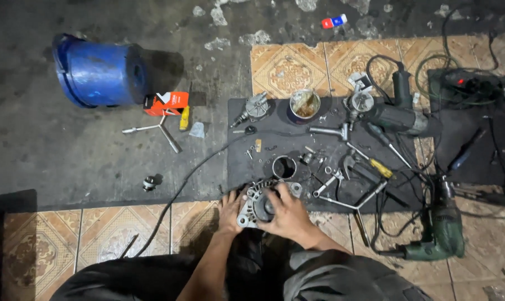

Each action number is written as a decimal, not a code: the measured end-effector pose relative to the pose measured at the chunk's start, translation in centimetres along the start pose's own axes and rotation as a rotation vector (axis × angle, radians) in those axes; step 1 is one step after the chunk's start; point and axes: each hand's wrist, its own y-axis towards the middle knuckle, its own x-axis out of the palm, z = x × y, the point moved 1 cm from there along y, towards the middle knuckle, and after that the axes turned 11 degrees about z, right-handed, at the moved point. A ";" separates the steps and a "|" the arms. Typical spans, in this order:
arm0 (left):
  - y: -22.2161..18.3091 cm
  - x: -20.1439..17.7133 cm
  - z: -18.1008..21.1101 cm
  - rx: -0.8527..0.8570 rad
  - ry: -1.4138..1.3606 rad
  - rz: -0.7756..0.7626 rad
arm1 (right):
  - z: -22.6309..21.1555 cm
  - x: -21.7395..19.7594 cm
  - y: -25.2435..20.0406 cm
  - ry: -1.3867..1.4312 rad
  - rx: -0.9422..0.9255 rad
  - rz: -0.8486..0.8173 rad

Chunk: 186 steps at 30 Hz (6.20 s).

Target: The person is disassembling an alternator and using an angle grinder to grind down sections of the metal housing.

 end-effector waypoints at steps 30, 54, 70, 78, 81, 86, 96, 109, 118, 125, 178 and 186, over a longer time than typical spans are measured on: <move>0.9 0.8 2.3 0.390 -0.169 0.376 | 2.4 -3.0 -0.4 0.110 0.305 -0.018; -1.3 5.0 -0.2 0.539 -0.294 0.608 | 9.1 -0.1 10.7 -0.342 0.476 -0.657; -0.9 2.5 0.9 0.590 -0.349 0.549 | 9.9 1.5 3.4 0.632 1.122 -0.301; -1.4 1.0 3.2 0.260 -1.159 0.183 | 7.4 5.7 -5.5 1.171 1.337 0.254; -2.4 -3.6 6.2 0.293 -0.774 0.331 | 6.9 4.0 -4.7 1.196 1.413 0.371; 0.4 0.7 2.9 0.433 -0.299 0.428 | 12.4 9.0 -9.9 0.721 1.082 0.247; 0.9 0.1 4.5 0.384 -1.056 0.353 | 10.0 6.5 -4.0 1.157 1.317 0.390; 3.0 -1.8 5.2 0.513 -0.713 0.412 | 14.1 9.6 -5.9 0.618 1.058 0.247; 2.7 1.2 4.8 0.409 -1.041 0.380 | 10.9 5.7 -2.9 1.150 1.298 0.419; 3.3 0.1 5.1 0.482 -0.673 0.389 | 13.1 7.3 -5.7 0.745 1.069 0.299; -1.8 -10.7 9.2 -0.410 -1.043 -0.249 | 3.4 -7.7 8.4 0.802 0.968 0.001; -0.9 -12.7 8.4 0.361 -1.627 0.125 | 0.1 -15.2 13.6 1.162 0.239 -0.161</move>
